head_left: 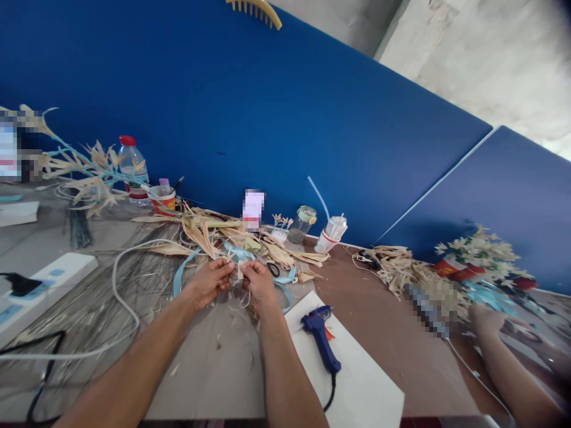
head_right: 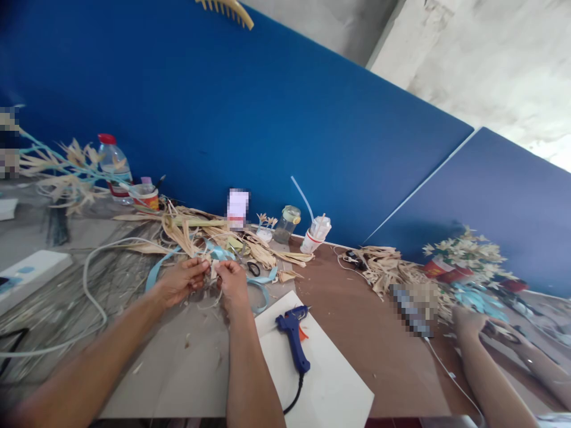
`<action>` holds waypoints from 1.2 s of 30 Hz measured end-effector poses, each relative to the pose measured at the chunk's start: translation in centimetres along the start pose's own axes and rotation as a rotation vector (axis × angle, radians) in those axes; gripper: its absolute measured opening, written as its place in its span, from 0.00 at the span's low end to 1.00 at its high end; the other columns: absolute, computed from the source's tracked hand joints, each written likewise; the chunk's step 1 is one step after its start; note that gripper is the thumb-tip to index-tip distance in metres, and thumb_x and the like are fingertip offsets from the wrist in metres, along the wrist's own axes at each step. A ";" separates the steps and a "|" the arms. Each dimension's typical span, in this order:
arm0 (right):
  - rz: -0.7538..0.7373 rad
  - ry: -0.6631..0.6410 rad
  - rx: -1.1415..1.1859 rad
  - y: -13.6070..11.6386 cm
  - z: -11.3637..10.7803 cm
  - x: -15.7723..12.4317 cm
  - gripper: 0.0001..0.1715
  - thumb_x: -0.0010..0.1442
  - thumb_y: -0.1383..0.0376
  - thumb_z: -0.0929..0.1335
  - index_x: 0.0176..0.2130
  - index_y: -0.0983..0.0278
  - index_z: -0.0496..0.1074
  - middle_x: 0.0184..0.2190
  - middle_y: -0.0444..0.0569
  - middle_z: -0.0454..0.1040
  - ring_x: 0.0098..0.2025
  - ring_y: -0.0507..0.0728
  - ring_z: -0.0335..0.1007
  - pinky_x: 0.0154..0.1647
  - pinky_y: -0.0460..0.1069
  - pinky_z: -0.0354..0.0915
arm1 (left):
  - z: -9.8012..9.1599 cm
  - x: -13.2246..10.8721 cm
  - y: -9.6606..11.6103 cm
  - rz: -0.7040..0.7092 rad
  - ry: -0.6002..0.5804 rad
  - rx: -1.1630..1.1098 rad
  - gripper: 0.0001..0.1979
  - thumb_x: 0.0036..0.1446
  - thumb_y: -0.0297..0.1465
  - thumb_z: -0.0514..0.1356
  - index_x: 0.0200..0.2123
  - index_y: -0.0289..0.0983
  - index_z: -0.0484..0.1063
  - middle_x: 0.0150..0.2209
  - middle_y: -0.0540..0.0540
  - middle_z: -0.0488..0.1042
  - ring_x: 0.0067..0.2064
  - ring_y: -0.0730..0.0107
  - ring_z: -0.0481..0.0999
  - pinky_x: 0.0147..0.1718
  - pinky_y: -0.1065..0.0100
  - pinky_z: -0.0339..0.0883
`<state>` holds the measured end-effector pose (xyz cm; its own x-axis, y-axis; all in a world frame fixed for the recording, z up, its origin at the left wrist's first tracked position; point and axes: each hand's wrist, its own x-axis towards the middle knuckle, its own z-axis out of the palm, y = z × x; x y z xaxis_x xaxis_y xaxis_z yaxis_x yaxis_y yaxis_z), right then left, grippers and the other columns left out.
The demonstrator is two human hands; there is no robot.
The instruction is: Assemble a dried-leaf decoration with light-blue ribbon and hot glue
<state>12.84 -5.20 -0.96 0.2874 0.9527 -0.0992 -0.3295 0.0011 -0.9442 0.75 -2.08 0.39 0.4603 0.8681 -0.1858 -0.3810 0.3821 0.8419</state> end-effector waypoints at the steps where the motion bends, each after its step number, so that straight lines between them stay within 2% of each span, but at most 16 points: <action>1: -0.002 -0.005 -0.010 0.0 0.0 0.0 0.13 0.43 0.58 0.71 0.22 0.62 0.65 0.13 0.35 0.56 0.14 0.45 0.47 0.15 0.43 0.46 | 0.0 0.0 0.0 -0.001 0.008 0.005 0.12 0.43 0.31 0.68 0.24 0.33 0.67 0.21 0.54 0.64 0.16 0.87 0.53 0.14 0.79 0.50; 7: -0.016 -0.010 -0.059 0.4 0.2 0.1 0.13 0.43 0.57 0.71 0.23 0.63 0.66 0.13 0.35 0.59 0.14 0.45 0.48 0.14 0.43 0.46 | -0.3 0.2 -0.4 -0.017 -0.006 0.005 0.12 0.41 0.30 0.69 0.24 0.33 0.68 0.20 0.54 0.62 0.17 0.84 0.56 0.13 0.79 0.49; 15: -0.013 -0.029 -0.003 0.3 0.0 0.2 0.13 0.43 0.58 0.71 0.22 0.63 0.67 0.16 0.38 0.65 0.14 0.45 0.50 0.15 0.43 0.47 | -0.6 0.4 -0.4 -0.024 0.000 0.061 0.12 0.44 0.32 0.68 0.22 0.34 0.67 0.17 0.56 0.58 0.16 0.85 0.51 0.13 0.78 0.47; 18: -0.023 0.005 -0.009 0.1 -0.3 0.2 0.13 0.45 0.57 0.70 0.23 0.63 0.66 0.16 0.38 0.63 0.14 0.45 0.49 0.15 0.43 0.47 | -0.4 0.2 -0.1 -0.014 0.022 0.057 0.13 0.43 0.31 0.68 0.22 0.34 0.65 0.16 0.57 0.56 0.15 0.85 0.50 0.13 0.79 0.47; 21: -0.105 0.024 -0.159 -0.1 -0.3 0.0 0.14 0.50 0.55 0.67 0.24 0.64 0.68 0.15 0.38 0.61 0.16 0.47 0.51 0.18 0.44 0.50 | -0.4 0.2 0.0 -0.009 0.038 0.071 0.13 0.42 0.31 0.68 0.22 0.34 0.64 0.17 0.57 0.58 0.15 0.86 0.51 0.13 0.79 0.47; 25: -0.250 -0.023 -0.492 -0.2 0.1 -0.3 0.09 0.49 0.60 0.68 0.25 0.64 0.71 0.21 0.41 0.68 0.25 0.50 0.60 0.28 0.45 0.57 | -0.6 0.5 -0.3 0.002 0.045 0.088 0.13 0.41 0.31 0.68 0.23 0.34 0.65 0.17 0.57 0.59 0.15 0.86 0.52 0.13 0.79 0.46; 30: -0.212 -0.052 -0.647 -0.1 0.2 -0.4 0.05 0.50 0.66 0.65 0.24 0.63 0.70 0.22 0.40 0.68 0.25 0.50 0.61 0.29 0.45 0.58 | -1.0 0.7 -0.4 0.015 0.039 0.057 0.12 0.41 0.31 0.68 0.24 0.34 0.66 0.16 0.59 0.57 0.14 0.86 0.51 0.13 0.80 0.46; 36: -0.290 -0.048 -0.812 -0.3 -0.1 -0.6 0.07 0.49 0.72 0.63 0.26 0.64 0.71 0.26 0.43 0.71 0.29 0.52 0.65 0.34 0.46 0.61 | -0.7 0.5 0.1 0.045 0.071 0.013 0.13 0.39 0.31 0.68 0.24 0.34 0.66 0.16 0.59 0.57 0.15 0.86 0.49 0.13 0.80 0.45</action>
<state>12.84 -5.76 -0.60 0.2162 0.9602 0.1769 0.5013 0.0463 -0.8640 0.32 -1.39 0.06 0.3846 0.9048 -0.1826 -0.3896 0.3385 0.8566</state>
